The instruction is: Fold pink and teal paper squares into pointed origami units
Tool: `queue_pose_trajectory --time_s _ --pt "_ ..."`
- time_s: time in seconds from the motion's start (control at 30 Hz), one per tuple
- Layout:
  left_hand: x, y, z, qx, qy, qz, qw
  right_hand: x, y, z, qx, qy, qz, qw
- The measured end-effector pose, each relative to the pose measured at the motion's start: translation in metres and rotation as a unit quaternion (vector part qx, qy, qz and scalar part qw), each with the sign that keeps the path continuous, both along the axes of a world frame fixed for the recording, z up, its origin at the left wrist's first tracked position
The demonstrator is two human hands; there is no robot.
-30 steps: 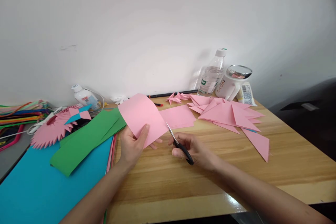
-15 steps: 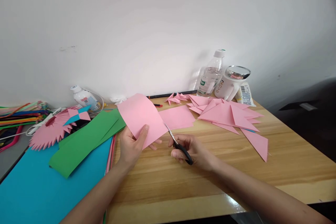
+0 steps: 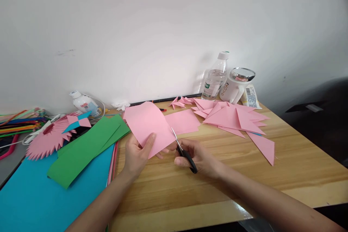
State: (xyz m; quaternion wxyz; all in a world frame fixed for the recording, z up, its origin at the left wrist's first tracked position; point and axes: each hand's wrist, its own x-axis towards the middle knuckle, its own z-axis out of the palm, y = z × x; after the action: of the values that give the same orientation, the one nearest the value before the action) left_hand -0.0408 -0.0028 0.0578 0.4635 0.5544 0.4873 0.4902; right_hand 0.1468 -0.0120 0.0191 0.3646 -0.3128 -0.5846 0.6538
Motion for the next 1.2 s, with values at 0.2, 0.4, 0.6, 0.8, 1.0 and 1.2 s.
queue_pose_trajectory --time_s 0.2,0.4,0.6,0.8,1.0,1.2 --pt "-0.001 0.0 -0.001 -0.005 -0.004 -0.003 1.0 -0.001 0.0 -0.003 0.013 -0.009 -0.011 1.0" --pt "-0.002 0.001 -0.003 0.001 -0.012 -0.01 1.0 -0.001 -0.001 -0.005 0.003 0.0 -0.01 1.0" --pt "-0.003 0.0 -0.004 0.009 -0.024 -0.018 1.0 -0.001 -0.001 -0.005 -0.005 0.011 -0.01 1.0" --pt "-0.003 0.001 -0.004 0.014 -0.027 -0.02 0.999 -0.003 -0.002 -0.005 -0.032 0.034 -0.007 0.999" --pt "-0.002 0.0 0.0 -0.002 -0.021 -0.02 1.0 -0.003 -0.002 -0.003 -0.018 0.023 -0.011 1.0" --pt "-0.002 0.001 0.0 0.0 -0.012 -0.027 1.0 -0.002 -0.001 0.004 -0.015 0.021 0.002 1.0"
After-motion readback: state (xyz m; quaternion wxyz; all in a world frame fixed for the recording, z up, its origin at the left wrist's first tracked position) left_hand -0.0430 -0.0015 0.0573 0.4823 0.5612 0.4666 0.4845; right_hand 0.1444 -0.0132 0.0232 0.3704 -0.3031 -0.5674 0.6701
